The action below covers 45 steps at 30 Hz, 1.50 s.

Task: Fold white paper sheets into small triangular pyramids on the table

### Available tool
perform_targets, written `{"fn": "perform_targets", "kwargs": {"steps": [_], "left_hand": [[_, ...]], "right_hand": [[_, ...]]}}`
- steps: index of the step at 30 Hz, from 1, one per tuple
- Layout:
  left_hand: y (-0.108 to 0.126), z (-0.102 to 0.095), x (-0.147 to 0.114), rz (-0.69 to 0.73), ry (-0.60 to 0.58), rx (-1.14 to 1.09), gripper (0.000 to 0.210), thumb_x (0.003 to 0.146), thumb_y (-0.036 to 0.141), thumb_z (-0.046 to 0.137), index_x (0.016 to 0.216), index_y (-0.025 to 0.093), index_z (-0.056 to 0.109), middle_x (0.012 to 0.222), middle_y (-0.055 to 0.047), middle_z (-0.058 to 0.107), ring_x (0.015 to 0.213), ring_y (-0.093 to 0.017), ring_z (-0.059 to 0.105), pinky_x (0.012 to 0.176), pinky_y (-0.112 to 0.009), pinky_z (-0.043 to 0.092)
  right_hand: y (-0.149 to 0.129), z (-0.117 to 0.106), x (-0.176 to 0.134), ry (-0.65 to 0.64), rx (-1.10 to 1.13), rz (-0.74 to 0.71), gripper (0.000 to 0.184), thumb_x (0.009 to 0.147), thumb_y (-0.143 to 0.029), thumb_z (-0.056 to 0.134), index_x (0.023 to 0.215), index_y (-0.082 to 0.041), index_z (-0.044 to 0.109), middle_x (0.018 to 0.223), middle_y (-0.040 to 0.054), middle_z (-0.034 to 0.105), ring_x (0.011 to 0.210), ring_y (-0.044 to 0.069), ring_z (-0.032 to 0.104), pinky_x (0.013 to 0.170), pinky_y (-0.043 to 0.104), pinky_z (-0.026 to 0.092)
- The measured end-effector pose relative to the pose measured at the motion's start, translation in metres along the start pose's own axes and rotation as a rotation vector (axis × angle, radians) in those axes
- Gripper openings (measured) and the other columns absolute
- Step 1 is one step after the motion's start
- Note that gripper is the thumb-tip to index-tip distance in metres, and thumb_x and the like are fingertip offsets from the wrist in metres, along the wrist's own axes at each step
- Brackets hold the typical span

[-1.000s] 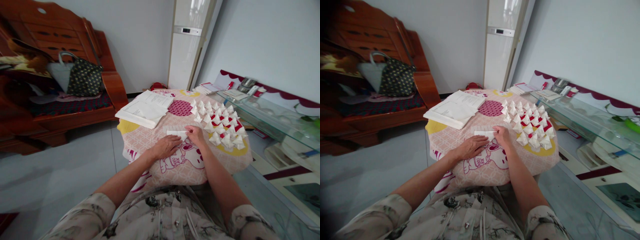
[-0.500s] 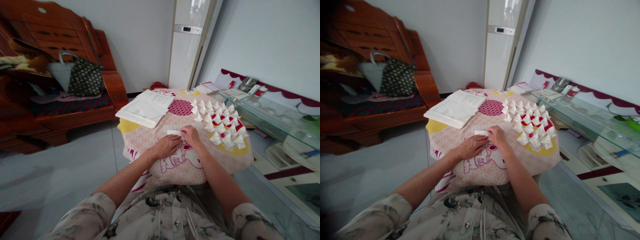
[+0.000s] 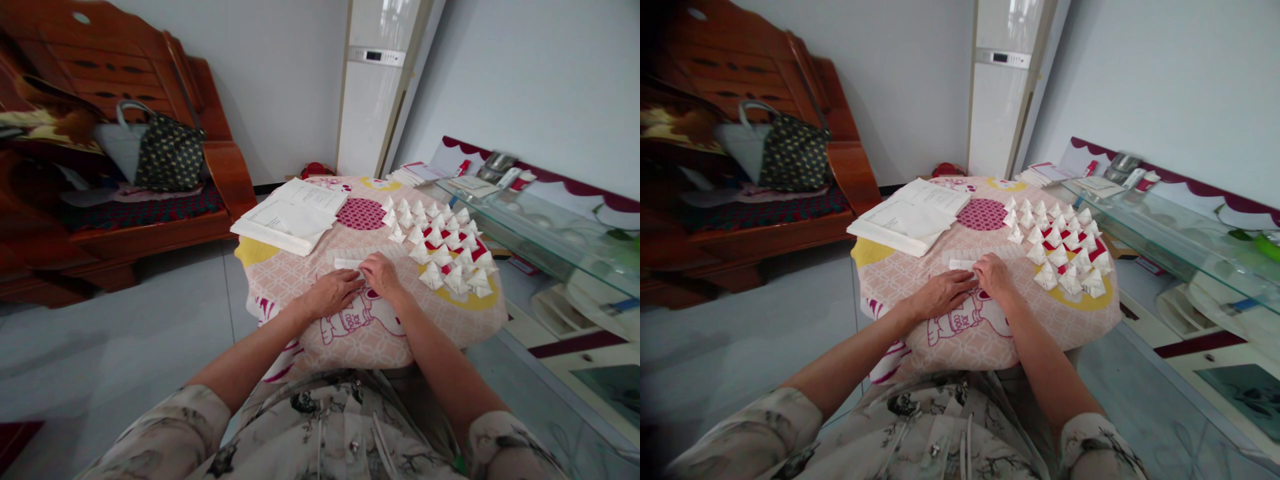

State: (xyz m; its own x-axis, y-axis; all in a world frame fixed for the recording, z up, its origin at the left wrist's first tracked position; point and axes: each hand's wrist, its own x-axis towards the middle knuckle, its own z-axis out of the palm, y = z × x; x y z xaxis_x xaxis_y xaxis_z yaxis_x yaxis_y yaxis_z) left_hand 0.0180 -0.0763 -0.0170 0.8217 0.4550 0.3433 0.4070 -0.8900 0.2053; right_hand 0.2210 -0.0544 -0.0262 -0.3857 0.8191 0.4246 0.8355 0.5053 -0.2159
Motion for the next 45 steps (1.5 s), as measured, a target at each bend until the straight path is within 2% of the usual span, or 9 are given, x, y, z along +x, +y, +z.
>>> {"fn": "perform_targets", "kwargs": {"steps": [11, 17, 21, 23, 27, 31, 36, 42, 45], "left_hand": [[0.001, 0.001, -0.001, -0.038, 0.004, -0.012, 0.028, 0.098, 0.023, 0.049, 0.121, 0.015, 0.064, 0.120, -0.011, 0.067, 0.114, -0.025, 0.063, 0.102, -0.037, 0.050], [0.002, 0.000, -0.007, -0.028, 0.071, -0.070, 0.020, 0.096, 0.019, 0.048, 0.099, 0.016, 0.068, 0.098, -0.008, 0.072, 0.094, -0.021, 0.068, 0.088, -0.033, 0.055], [0.008, -0.004, -0.006, 0.000, 0.203, -0.133, 0.020, 0.098, 0.018, 0.044, 0.106, 0.016, 0.063, 0.117, -0.011, 0.068, 0.111, -0.021, 0.064, 0.097, -0.034, 0.052], [0.009, -0.004, -0.004, -0.016, 0.224, -0.151, 0.020, 0.097, 0.020, 0.047, 0.114, 0.016, 0.058, 0.127, -0.013, 0.063, 0.119, -0.022, 0.059, 0.103, -0.037, 0.050], [0.007, 0.002, -0.002, -0.111, 0.169, -0.113, 0.032, 0.095, 0.027, 0.054, 0.125, 0.015, 0.048, 0.127, -0.015, 0.062, 0.120, -0.025, 0.059, 0.103, -0.042, 0.050], [0.003, 0.006, -0.004, -0.232, 0.077, -0.010, 0.019, 0.098, 0.028, 0.050, 0.111, 0.015, 0.056, 0.117, -0.014, 0.066, 0.115, -0.026, 0.061, 0.100, -0.043, 0.051], [0.003, 0.003, 0.001, -0.347, 0.031, 0.062, 0.017, 0.098, 0.024, 0.048, 0.102, 0.015, 0.062, 0.105, -0.012, 0.069, 0.106, -0.026, 0.064, 0.093, -0.041, 0.054], [-0.002, 0.011, 0.008, -0.125, 0.006, 0.013, 0.038, 0.099, 0.028, 0.047, 0.133, 0.013, 0.053, 0.138, -0.016, 0.059, 0.129, -0.025, 0.055, 0.109, -0.040, 0.046], [-0.004, 0.014, 0.007, -0.089, -0.012, 0.014, 0.039, 0.102, 0.032, 0.042, 0.133, 0.013, 0.054, 0.138, -0.016, 0.059, 0.131, -0.025, 0.054, 0.110, -0.040, 0.045]], "right_hand": [[-0.009, -0.008, -0.009, -0.135, -0.146, -0.090, 0.025, 0.092, -0.009, 0.051, 0.083, -0.014, 0.074, 0.088, 0.0115, 0.067, 0.091, 0.023, 0.054, 0.082, 0.033, 0.042], [-0.015, -0.011, -0.017, -0.149, -0.135, -0.116, 0.027, 0.094, -0.010, 0.049, 0.092, -0.014, 0.075, 0.095, 0.0113, 0.067, 0.094, 0.024, 0.055, 0.084, 0.032, 0.042], [-0.016, -0.009, -0.019, -0.134, -0.126, -0.116, 0.026, 0.095, -0.012, 0.048, 0.094, -0.013, 0.074, 0.094, 0.0116, 0.067, 0.092, 0.024, 0.055, 0.086, 0.033, 0.044], [-0.016, -0.009, -0.020, -0.116, -0.101, -0.121, 0.026, 0.093, -0.010, 0.048, 0.096, -0.012, 0.074, 0.096, 0.0122, 0.068, 0.092, 0.024, 0.056, 0.089, 0.034, 0.044], [-0.015, -0.010, -0.022, -0.100, -0.056, -0.134, 0.027, 0.088, -0.006, 0.050, 0.097, -0.013, 0.074, 0.101, 0.0123, 0.069, 0.097, 0.024, 0.057, 0.089, 0.033, 0.045], [-0.013, -0.012, -0.025, -0.109, -0.021, -0.129, 0.027, 0.085, -0.004, 0.052, 0.086, -0.017, 0.076, 0.095, 0.0103, 0.070, 0.093, 0.023, 0.059, 0.085, 0.033, 0.047], [-0.009, -0.012, -0.029, -0.073, 0.072, -0.096, 0.029, 0.081, -0.003, 0.053, 0.083, -0.020, 0.077, 0.090, 0.0080, 0.073, 0.089, 0.021, 0.063, 0.084, 0.032, 0.049], [-0.009, -0.017, -0.030, -0.021, 0.250, -0.031, 0.027, 0.076, -0.006, 0.054, 0.079, -0.020, 0.078, 0.086, 0.0078, 0.076, 0.084, 0.020, 0.068, 0.079, 0.030, 0.052], [-0.002, -0.020, -0.031, 0.117, 0.408, 0.174, 0.024, 0.076, -0.014, 0.055, 0.081, -0.018, 0.078, 0.081, 0.0074, 0.077, 0.074, 0.020, 0.069, 0.071, 0.030, 0.054]]}}
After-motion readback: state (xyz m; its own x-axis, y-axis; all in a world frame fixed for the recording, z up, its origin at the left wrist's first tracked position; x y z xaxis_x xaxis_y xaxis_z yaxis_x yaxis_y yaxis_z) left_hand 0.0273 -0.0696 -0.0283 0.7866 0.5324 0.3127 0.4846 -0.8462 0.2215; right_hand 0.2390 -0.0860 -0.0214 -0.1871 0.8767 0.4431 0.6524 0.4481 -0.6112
